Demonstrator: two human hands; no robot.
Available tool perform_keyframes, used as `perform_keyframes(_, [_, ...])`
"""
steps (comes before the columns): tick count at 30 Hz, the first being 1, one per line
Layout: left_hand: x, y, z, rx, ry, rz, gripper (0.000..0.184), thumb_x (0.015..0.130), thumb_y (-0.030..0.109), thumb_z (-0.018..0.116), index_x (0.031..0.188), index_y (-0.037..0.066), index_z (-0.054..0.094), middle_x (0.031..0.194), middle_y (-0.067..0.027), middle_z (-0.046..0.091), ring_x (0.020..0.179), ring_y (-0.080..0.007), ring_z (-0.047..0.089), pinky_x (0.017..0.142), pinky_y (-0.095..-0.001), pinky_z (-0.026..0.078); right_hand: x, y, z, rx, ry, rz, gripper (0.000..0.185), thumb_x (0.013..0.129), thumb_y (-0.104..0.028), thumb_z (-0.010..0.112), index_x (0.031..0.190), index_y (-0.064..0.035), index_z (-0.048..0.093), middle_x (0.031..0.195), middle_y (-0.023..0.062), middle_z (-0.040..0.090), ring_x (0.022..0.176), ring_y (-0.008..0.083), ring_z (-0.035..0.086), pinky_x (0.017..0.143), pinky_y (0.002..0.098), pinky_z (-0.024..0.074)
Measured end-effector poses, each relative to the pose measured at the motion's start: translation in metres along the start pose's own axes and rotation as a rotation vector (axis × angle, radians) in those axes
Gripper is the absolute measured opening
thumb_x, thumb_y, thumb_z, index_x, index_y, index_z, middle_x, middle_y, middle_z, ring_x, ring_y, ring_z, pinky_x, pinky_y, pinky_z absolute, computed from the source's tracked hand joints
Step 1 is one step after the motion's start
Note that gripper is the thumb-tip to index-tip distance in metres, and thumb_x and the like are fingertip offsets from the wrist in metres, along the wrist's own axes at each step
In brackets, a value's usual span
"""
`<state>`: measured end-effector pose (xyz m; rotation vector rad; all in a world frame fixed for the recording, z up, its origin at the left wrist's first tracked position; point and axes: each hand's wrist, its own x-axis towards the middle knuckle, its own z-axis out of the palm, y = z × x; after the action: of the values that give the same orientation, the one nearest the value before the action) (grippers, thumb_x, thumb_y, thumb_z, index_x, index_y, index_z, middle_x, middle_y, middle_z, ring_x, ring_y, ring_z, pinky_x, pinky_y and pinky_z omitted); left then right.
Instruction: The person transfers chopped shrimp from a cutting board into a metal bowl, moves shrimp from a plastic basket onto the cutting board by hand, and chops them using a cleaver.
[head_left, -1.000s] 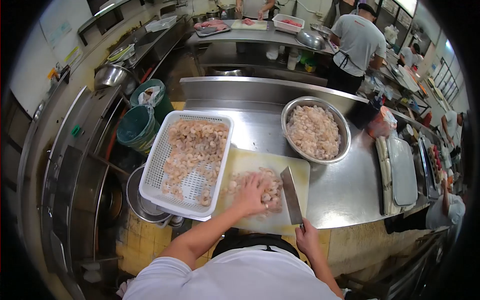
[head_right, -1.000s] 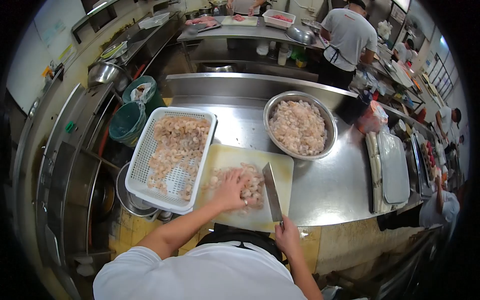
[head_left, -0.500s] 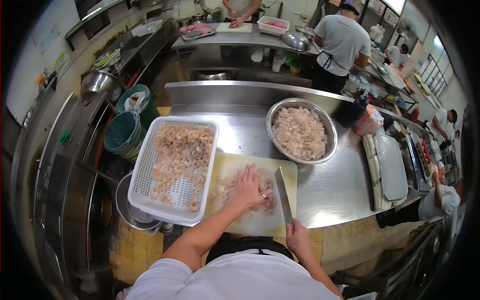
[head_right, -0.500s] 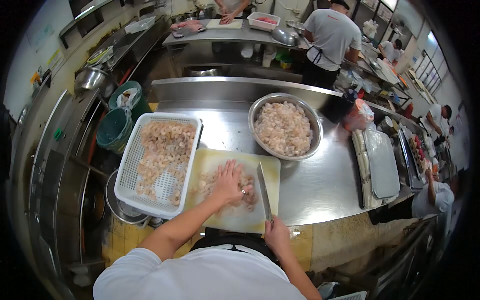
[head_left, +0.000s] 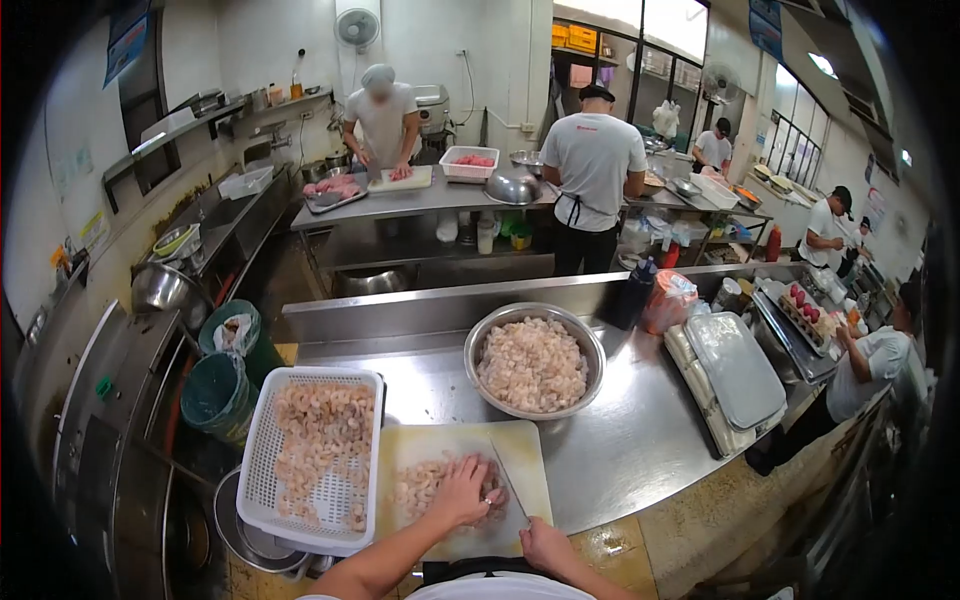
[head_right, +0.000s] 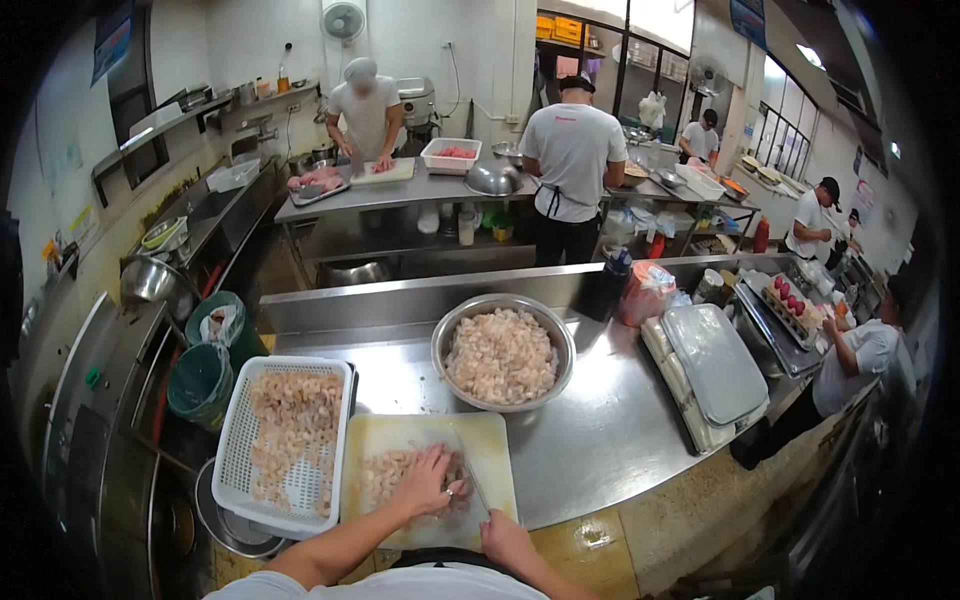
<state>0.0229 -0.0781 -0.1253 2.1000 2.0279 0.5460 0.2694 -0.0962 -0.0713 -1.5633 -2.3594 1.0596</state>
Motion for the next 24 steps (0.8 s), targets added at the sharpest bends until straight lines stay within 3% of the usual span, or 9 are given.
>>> perform_keyframes(2, [0.008, -0.004, 0.007, 0.071, 0.049, -0.078, 0.076, 0.099, 0.052, 0.059, 0.153, 0.001, 0.048, 0.161, -0.0288, 0.041, 0.152, -0.0453, 0.036, 0.125, -0.0580, 0.028, 0.002, 0.005, 0.001, 0.021, -0.006, 0.034, 0.044, 0.104, -0.038, 0.059, 0.115, 0.0040, 0.066, 0.098, 0.0301, 0.074, 0.095, 0.0509, 0.071, 0.085, 0.0588, 0.0554])
perform_keyframes(5, [0.005, -0.010, 0.016, 0.097, -0.084, -0.010, 0.072, 0.100, 0.051, 0.058, 0.153, 0.004, 0.050, 0.162, -0.0282, 0.041, 0.153, -0.0450, 0.035, 0.125, -0.0591, 0.027, 0.001, 0.010, -0.007, 0.006, -0.074, 0.140, 0.049, 0.103, -0.045, 0.060, 0.108, 0.0032, 0.069, 0.097, 0.0299, 0.074, 0.094, 0.0509, 0.071, 0.086, 0.0582, 0.0555])
perform_keyframes(9, [0.000, -0.036, 0.016, -0.313, -0.142, -0.022, 0.069, 0.101, 0.050, 0.058, 0.154, 0.006, 0.051, 0.165, -0.0264, 0.038, 0.156, -0.0440, 0.032, 0.127, -0.0595, 0.024, -0.001, 0.027, -0.019, 0.022, -0.098, 0.200, 0.054, 0.105, -0.053, 0.056, 0.108, 0.0002, 0.069, 0.099, 0.0291, 0.073, 0.098, 0.0502, 0.071, 0.087, 0.0574, 0.0547])
perform_keyframes(10, [0.000, -0.044, 0.001, -0.310, -0.125, -0.060, 0.069, 0.101, 0.051, 0.058, 0.155, 0.007, 0.051, 0.166, -0.0258, 0.037, 0.157, -0.0436, 0.030, 0.128, -0.0594, 0.022, 0.000, 0.030, -0.019, 0.019, -0.093, 0.213, 0.053, 0.106, -0.051, 0.055, 0.109, 0.0011, 0.068, 0.100, 0.0299, 0.073, 0.098, 0.0502, 0.070, 0.086, 0.0577, 0.0542])
perform_keyframes(12, [-0.018, -0.042, -0.027, 0.027, 0.012, -0.369, 0.070, 0.101, 0.051, 0.059, 0.155, 0.008, 0.051, 0.167, -0.0259, 0.036, 0.158, -0.0433, 0.028, 0.129, -0.0586, 0.020, 0.006, 0.043, -0.015, 0.049, -0.071, 0.195, 0.049, 0.107, -0.044, 0.057, 0.109, 0.0036, 0.066, 0.102, 0.0316, 0.072, 0.098, 0.0502, 0.070, 0.084, 0.0562, 0.0540])
perform_keyframes(14, [-0.043, -0.068, -0.009, -0.001, 0.066, -0.516, 0.071, 0.101, 0.052, 0.058, 0.155, 0.007, 0.051, 0.167, -0.0259, 0.036, 0.158, -0.0435, 0.027, 0.129, -0.0587, 0.018, 0.007, 0.039, -0.020, 0.030, -0.049, 0.170, 0.046, 0.106, -0.041, 0.059, 0.105, 0.0047, 0.065, 0.092, 0.0311, 0.071, 0.090, 0.0519, 0.069, 0.078, 0.0565, 0.0534])
perform_keyframes(20, [-0.089, -0.064, -0.021, -0.311, 0.094, -0.237, 0.068, 0.099, 0.046, 0.065, 0.152, 0.005, 0.054, 0.163, -0.0269, 0.042, 0.154, -0.0462, 0.035, 0.128, -0.0564, 0.025, 0.007, 0.034, -0.026, 0.090, -0.056, 0.143, 0.042, 0.106, -0.038, 0.059, 0.106, 0.0036, 0.063, 0.095, 0.0319, 0.071, 0.091, 0.0538, 0.068, 0.079, 0.0605, 0.0524])
perform_keyframes(23, [-0.082, -0.073, -0.023, -0.055, 0.301, -0.353, 0.064, 0.096, 0.041, 0.070, 0.148, 0.005, 0.058, 0.159, -0.0269, 0.048, 0.150, -0.0452, 0.042, 0.125, -0.0533, 0.031, 0.003, 0.030, -0.027, 0.095, -0.049, 0.138, 0.040, 0.106, -0.036, 0.060, 0.104, 0.0042, 0.063, 0.092, 0.0316, 0.070, 0.089, 0.0529, 0.068, 0.078, 0.0590, 0.0521])
perform_keyframes(24, [-0.078, -0.072, -0.022, -0.076, 0.255, -0.357, 0.063, 0.096, 0.040, 0.070, 0.146, 0.005, 0.060, 0.158, -0.0267, 0.049, 0.148, -0.0445, 0.043, 0.125, -0.0525, 0.032, 0.003, 0.032, -0.024, 0.089, -0.035, 0.124, 0.040, 0.105, -0.035, 0.061, 0.102, 0.0048, 0.063, 0.089, 0.0314, 0.070, 0.086, 0.0524, 0.068, 0.076, 0.0576, 0.0519])
